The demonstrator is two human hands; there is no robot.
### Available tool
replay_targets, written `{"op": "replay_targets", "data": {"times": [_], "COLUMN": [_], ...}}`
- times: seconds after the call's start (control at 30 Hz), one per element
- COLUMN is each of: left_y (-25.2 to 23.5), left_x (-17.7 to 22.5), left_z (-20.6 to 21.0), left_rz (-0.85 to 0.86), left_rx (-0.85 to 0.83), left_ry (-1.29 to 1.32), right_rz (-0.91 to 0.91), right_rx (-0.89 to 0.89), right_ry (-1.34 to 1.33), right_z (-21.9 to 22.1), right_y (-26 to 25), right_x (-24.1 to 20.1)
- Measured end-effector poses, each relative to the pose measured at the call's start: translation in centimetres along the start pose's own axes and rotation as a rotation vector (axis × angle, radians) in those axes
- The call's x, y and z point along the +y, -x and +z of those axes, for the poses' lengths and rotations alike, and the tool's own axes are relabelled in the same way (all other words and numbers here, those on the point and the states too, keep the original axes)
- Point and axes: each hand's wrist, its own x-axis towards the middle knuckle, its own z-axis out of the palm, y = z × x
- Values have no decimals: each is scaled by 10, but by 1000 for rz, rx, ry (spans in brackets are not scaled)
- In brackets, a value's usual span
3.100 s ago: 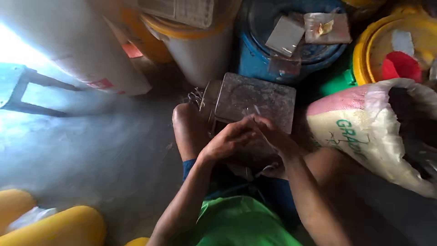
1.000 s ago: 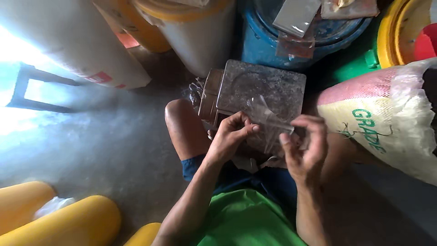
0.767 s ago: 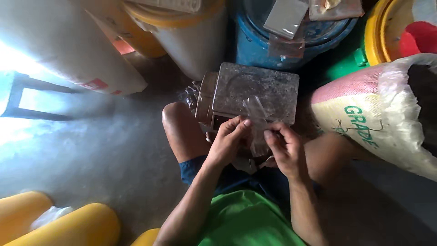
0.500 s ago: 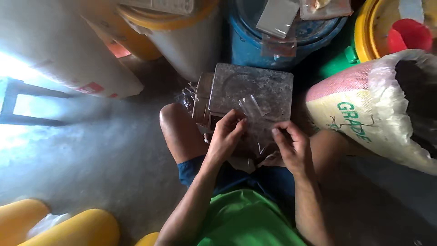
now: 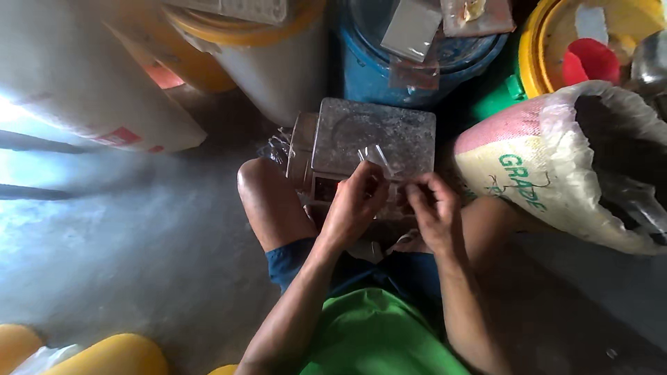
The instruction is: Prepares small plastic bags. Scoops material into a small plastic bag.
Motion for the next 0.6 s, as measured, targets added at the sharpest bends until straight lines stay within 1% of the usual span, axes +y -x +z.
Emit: {"op": "replay_targets", "data": {"times": [0.07,0.17,0.3,0.37,0.47,0.57,0.6], "left_y": [1,-1,-6,-6,-2,0,-1], "left_x": [-3,-4,2,3,-4,-7,-6], "left_z": [-6,-9,1,1,-7,-11,-10], "left_rz": [-19,-19,-6,-28,-17,15,31], "left_rx": [39,29,-71,-78,-39,4,10], "left_ry": [-75,-97,177,237,137,-39,-67], "right_rz": [-11,-28,-4,-10,-29,6,-21], "right_rx": [40,-19,-177,-172,-91,-108,-113], "right_ry": [63,145,102,87,40,75,115], "right_z": [-11,-18,-6,1,-7,-19,-21], "right_y": [-1,0,-1,-2,-3,-1,0], "right_x": [4,-3,-10,-6,1,3,2]}}
